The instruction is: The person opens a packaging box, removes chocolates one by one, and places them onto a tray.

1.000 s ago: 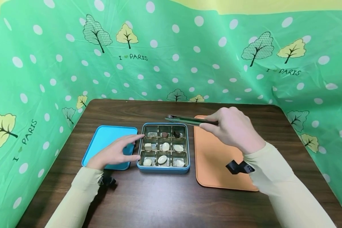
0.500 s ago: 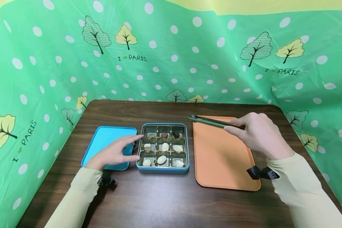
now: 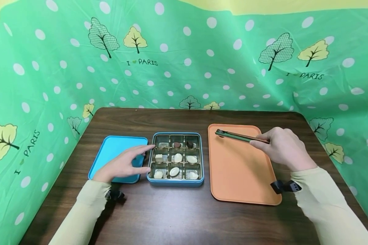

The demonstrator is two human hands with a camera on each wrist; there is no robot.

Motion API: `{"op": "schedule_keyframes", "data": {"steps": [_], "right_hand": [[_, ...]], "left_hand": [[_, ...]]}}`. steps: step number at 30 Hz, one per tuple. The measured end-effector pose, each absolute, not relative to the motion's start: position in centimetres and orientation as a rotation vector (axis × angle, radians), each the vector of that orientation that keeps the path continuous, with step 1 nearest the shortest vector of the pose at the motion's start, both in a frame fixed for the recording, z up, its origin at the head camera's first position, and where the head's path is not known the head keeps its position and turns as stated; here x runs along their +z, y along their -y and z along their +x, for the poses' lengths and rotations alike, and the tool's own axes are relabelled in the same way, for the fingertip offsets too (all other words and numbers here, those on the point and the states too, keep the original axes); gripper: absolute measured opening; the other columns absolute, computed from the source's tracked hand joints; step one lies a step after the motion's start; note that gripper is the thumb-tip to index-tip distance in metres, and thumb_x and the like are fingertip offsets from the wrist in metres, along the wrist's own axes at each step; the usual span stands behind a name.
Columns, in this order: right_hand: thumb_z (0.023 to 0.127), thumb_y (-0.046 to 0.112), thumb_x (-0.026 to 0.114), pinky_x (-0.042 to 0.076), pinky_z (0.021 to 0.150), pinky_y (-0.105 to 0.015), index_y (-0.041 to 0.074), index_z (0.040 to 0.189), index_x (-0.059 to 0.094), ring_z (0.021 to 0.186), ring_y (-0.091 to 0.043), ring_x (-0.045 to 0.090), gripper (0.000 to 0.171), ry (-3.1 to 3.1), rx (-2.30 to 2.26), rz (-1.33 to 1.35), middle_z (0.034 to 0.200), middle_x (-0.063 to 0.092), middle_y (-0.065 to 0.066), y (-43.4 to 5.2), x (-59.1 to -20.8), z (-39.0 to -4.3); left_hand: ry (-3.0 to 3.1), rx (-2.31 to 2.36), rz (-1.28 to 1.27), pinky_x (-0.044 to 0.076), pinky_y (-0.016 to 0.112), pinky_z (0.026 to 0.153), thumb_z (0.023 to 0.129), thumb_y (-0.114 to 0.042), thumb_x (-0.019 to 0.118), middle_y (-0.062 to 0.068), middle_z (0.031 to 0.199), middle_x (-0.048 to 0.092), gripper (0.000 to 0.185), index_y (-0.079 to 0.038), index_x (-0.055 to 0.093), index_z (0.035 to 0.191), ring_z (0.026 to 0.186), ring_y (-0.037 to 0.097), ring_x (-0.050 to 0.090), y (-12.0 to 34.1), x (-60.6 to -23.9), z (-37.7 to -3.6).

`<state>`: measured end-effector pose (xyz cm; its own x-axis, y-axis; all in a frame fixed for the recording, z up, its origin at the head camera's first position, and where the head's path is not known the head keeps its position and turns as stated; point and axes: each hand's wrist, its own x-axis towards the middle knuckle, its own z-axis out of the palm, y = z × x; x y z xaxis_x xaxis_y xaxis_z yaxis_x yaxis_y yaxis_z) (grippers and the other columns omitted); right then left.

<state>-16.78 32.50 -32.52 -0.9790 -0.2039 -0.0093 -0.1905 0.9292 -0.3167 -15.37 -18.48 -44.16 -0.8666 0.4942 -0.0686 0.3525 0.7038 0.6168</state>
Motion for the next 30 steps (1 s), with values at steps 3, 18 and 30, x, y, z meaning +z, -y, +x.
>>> {"op": "schedule_keyframes", "data": {"steps": [3,18,30], "right_hand": [[0.095,0.052,0.075,0.037,0.046,-0.037,0.014,0.124,0.080,0.080,-0.025,0.063,0.048,-3.000,-0.484,-0.253,0.092,0.078,-0.015,-32.6,-33.1,-17.0],[0.095,0.055,0.074,0.038,0.052,-0.035,0.014,0.119,0.082,0.081,-0.023,0.061,0.048,-2.957,-0.473,-0.274,0.103,0.078,-0.015,-32.1,-34.0,-16.9],[0.095,0.063,0.070,0.037,0.052,-0.035,0.010,0.126,0.078,0.082,-0.025,0.060,0.063,-2.936,-0.456,-0.243,0.082,0.073,-0.006,-32.1,-33.4,-16.5]], "left_hand": [[-2.682,0.913,0.677,0.033,0.063,0.121,0.090,-0.053,0.079,0.006,0.166,0.042,0.086,-0.031,0.041,0.163,0.154,0.035,0.036,18.5,-44.3,-15.4],[-2.670,0.928,0.680,0.033,0.064,0.120,0.091,-0.054,0.079,0.007,0.167,0.041,0.086,-0.029,0.040,0.164,0.154,0.035,0.035,18.6,-44.3,-15.4],[-2.670,0.931,0.682,0.032,0.064,0.121,0.091,-0.053,0.079,0.008,0.166,0.041,0.086,-0.028,0.041,0.163,0.154,0.035,0.035,18.6,-44.3,-15.5]]}}
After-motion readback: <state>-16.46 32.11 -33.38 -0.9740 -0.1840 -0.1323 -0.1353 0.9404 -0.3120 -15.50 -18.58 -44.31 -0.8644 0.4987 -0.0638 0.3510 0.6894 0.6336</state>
